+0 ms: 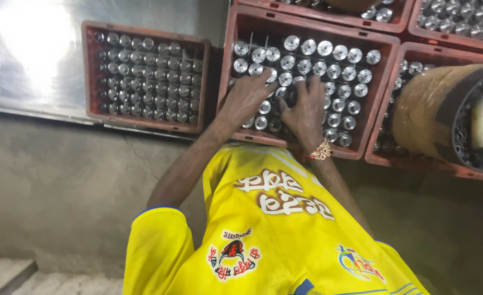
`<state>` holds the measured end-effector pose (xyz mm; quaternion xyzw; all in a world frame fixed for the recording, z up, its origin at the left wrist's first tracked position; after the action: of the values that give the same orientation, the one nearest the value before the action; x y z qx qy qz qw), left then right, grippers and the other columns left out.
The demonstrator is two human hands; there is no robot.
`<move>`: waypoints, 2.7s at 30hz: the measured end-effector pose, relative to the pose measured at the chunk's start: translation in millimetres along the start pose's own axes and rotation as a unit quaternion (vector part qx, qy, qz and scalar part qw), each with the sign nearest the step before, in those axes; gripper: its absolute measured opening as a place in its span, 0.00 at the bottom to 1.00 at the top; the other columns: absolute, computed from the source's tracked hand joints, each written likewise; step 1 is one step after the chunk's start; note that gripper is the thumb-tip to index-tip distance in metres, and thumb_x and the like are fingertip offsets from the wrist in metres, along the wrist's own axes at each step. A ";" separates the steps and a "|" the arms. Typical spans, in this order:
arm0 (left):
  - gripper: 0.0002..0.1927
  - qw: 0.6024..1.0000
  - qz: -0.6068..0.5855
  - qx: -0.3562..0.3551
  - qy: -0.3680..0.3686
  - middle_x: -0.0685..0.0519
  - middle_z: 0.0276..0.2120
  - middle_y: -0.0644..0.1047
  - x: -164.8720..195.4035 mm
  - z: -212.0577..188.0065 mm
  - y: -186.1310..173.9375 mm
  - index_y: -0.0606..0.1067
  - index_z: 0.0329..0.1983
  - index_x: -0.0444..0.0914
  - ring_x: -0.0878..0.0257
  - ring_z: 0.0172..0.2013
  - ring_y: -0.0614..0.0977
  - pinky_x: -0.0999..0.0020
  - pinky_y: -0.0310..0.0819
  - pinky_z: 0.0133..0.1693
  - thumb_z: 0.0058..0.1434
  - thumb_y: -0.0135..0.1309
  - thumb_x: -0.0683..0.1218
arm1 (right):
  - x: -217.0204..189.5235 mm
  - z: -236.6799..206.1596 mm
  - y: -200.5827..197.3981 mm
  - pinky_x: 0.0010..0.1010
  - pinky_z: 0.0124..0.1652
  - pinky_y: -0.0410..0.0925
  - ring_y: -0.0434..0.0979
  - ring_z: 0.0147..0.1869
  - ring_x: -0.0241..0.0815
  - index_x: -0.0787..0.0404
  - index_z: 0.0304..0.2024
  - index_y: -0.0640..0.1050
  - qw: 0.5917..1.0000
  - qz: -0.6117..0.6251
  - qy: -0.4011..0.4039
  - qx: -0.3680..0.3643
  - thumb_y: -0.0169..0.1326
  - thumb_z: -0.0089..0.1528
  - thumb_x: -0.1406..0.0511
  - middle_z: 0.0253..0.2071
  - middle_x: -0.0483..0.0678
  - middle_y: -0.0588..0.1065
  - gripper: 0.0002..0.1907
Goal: The person places small metal caps into a grid tray, then uses a cylindrical tool to press and align them. The person continues to adjust and press the caps to ensure they are seated correctly in the tray.
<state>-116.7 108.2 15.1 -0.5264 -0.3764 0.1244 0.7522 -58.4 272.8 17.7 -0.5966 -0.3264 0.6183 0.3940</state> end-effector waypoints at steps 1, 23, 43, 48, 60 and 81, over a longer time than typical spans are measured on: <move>0.09 1.000 0.001 0.006 0.008 0.45 0.46 0.75 -2.0 3.0 -1.0 0.81 0.40 0.36 0.51 0.39 0.82 0.56 0.80 0.41 0.55 0.58 0.38 | -0.2 -0.1 0.1 0.49 0.50 0.65 0.68 0.53 0.59 0.69 0.46 0.76 1.000 -0.005 0.003 -0.007 0.72 0.52 0.62 0.48 0.59 0.66 0.27; 0.22 0.878 -0.357 0.136 -0.288 0.46 0.40 0.77 0.2 -24.1 -36.3 0.78 0.57 0.39 0.58 0.42 0.80 0.63 0.76 0.45 0.60 0.68 0.45 | 45.0 -9.0 -29.0 0.34 0.38 0.74 0.79 0.40 0.42 0.62 0.53 0.72 0.713 0.660 0.237 -0.012 0.65 0.57 0.60 0.41 0.47 0.78 0.26; 0.17 0.978 -0.150 0.083 -0.120 0.45 0.48 0.73 35.5 -2.5 -18.9 0.77 0.48 0.35 0.47 0.50 0.76 0.53 0.74 0.52 0.54 0.63 0.37 | 13.7 -5.2 -13.6 0.36 0.46 0.73 0.79 0.48 0.50 0.67 0.47 0.77 0.963 0.267 -0.023 -0.018 0.66 0.55 0.74 0.48 0.54 0.75 0.18; 0.20 0.980 -0.158 0.036 -0.120 0.47 0.54 0.71 39.0 -0.9 -0.2 0.77 0.54 0.37 0.48 0.55 0.73 0.51 0.70 0.57 0.57 0.61 0.38 | 38.2 -15.8 -21.9 0.40 0.51 0.70 0.76 0.52 0.51 0.62 0.46 0.79 0.978 0.186 0.070 0.062 0.66 0.63 0.71 0.50 0.52 0.75 0.12; 0.23 0.998 0.023 -0.044 0.027 0.50 0.76 0.51 40.6 33.9 31.5 0.81 0.51 0.45 0.43 0.72 0.57 0.38 0.53 0.66 0.51 0.58 0.36 | 55.4 -34.7 -19.6 0.63 0.69 0.48 0.52 0.75 0.67 0.67 0.52 0.76 0.996 -0.014 0.066 0.057 0.73 0.52 0.61 0.72 0.65 0.54 0.30; 0.21 0.681 -0.632 0.042 -0.368 0.39 0.46 0.81 19.1 9.7 35.2 0.81 0.54 0.38 0.54 0.35 0.77 0.60 0.71 0.35 0.60 0.62 0.51 | 107.2 -63.3 -36.4 0.39 0.40 0.65 0.73 0.42 0.50 0.60 0.58 0.74 0.767 0.576 0.282 0.020 0.62 0.65 0.61 0.49 0.60 0.73 0.20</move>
<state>-102.9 140.7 -6.3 -0.0432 -0.8605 -0.1817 0.4740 10.5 379.9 -6.8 -0.8121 0.2173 0.5393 0.0499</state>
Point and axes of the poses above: each hand's wrist, its own z-axis towards the middle knuckle, its own y-axis out of the palm, x = y × z, the point moved 3 cm from there along z, towards the middle knuckle
